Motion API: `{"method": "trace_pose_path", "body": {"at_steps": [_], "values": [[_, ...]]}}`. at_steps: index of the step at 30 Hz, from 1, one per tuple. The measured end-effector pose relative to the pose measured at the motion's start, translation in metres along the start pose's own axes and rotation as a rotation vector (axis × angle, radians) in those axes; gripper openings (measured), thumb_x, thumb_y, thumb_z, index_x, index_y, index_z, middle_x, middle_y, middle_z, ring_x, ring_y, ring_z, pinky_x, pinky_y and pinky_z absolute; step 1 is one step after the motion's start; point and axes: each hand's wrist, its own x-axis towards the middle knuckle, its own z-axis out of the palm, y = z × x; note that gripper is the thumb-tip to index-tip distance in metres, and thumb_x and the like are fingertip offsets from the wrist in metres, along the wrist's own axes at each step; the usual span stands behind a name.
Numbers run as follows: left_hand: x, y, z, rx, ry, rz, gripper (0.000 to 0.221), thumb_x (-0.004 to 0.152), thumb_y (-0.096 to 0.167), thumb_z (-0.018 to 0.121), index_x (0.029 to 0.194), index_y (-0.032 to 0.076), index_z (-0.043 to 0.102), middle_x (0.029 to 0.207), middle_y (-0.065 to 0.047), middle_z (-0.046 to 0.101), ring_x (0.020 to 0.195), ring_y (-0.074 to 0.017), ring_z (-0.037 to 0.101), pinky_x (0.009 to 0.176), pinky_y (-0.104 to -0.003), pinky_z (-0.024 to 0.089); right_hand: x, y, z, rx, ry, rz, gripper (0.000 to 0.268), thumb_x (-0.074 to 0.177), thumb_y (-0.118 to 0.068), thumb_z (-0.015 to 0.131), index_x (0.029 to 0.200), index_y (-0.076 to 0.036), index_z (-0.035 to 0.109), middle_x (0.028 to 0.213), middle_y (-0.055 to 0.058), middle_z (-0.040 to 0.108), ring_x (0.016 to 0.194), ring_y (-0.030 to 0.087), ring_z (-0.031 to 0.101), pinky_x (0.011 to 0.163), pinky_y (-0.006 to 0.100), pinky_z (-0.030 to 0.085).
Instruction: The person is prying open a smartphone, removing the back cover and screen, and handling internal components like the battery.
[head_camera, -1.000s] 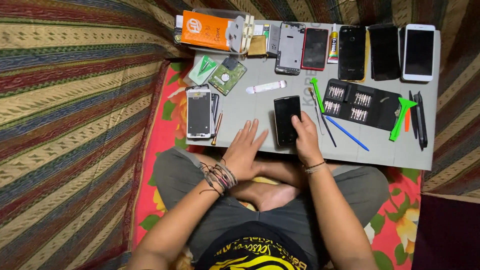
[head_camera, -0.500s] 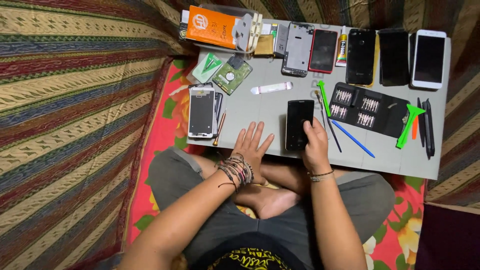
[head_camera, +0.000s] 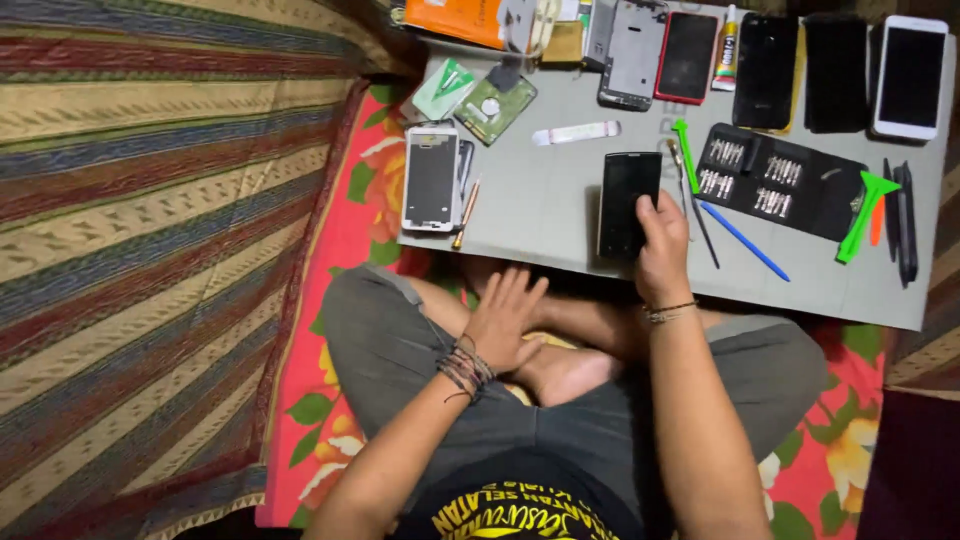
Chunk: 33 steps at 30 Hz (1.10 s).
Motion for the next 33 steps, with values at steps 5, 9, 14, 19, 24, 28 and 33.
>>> {"method": "trace_pose_path", "body": {"at_steps": [5,9,14,19,24,28,33], "values": [[0.002,-0.025,0.035,-0.01,-0.152,-0.092,0.075,0.092,0.059,0.049,0.147,0.01,0.045,0.131,-0.019,0.06,0.127,-0.0359,0.053,0.115,-0.054,0.025,0.001,0.007,0.0,-0.067,-0.003,-0.01,0.018,0.108,-0.027,0.06,0.106,-0.009,0.064,0.091,0.002,0.069,0.082,0.008,0.065,0.08,0.027,0.056],[0.019,-0.046,0.076,0.07,-0.206,-0.188,0.076,0.093,0.076,0.031,0.115,0.014,0.068,0.104,-0.01,0.071,0.099,-0.0269,0.068,0.092,-0.047,0.043,0.003,0.01,-0.002,-0.072,0.037,-0.007,0.021,0.107,-0.028,0.063,0.11,-0.007,0.067,0.093,0.002,0.07,0.084,0.01,0.067,0.084,0.029,0.057],[0.059,-0.056,0.06,0.042,-0.483,-0.454,0.077,0.093,0.071,0.029,0.102,0.014,0.079,0.102,-0.011,0.078,0.1,-0.0318,0.074,0.087,-0.049,0.05,0.015,0.03,-0.015,-0.093,0.075,-0.055,0.02,0.103,-0.03,0.068,0.105,-0.01,0.066,0.093,0.001,0.061,0.088,0.011,0.057,0.085,0.028,0.05],[0.075,-0.046,0.047,0.029,-0.532,-0.376,0.079,0.09,0.069,0.029,0.092,0.01,0.08,0.087,-0.012,0.078,0.092,-0.0309,0.076,0.073,-0.048,0.057,0.01,0.022,-0.001,-0.096,0.135,-0.023,0.02,0.103,-0.03,0.07,0.096,-0.012,0.065,0.091,0.003,0.062,0.087,0.013,0.058,0.086,0.028,0.049],[0.046,0.029,-0.085,0.349,-0.59,-0.339,0.07,0.076,0.078,0.043,0.085,0.02,0.081,0.065,-0.001,0.073,0.067,-0.0155,0.073,0.052,-0.034,0.053,0.004,0.013,0.008,-0.193,0.132,-0.045,0.052,0.106,-0.039,0.07,0.125,0.008,0.058,0.119,0.014,0.047,0.115,0.024,0.042,0.111,0.048,0.034],[-0.003,0.037,-0.052,0.277,-0.712,-0.255,0.063,0.089,0.068,0.04,0.081,0.019,0.079,0.073,-0.002,0.076,0.072,-0.0189,0.075,0.051,-0.035,0.051,0.006,0.019,-0.012,-0.253,0.117,-0.036,0.025,0.107,-0.035,0.065,0.096,-0.012,0.065,0.091,-0.001,0.054,0.091,0.013,0.049,0.09,0.033,0.042],[-0.009,0.017,-0.064,0.144,-0.723,-0.455,0.069,0.081,0.071,0.05,0.108,0.013,0.074,0.1,-0.011,0.076,0.103,-0.0311,0.073,0.083,-0.048,0.057,-0.002,0.0,-0.003,-0.156,-0.017,-0.039,0.032,0.11,-0.036,0.056,0.097,-0.01,0.067,0.085,-0.001,0.063,0.08,0.01,0.058,0.083,0.029,0.049]]}}
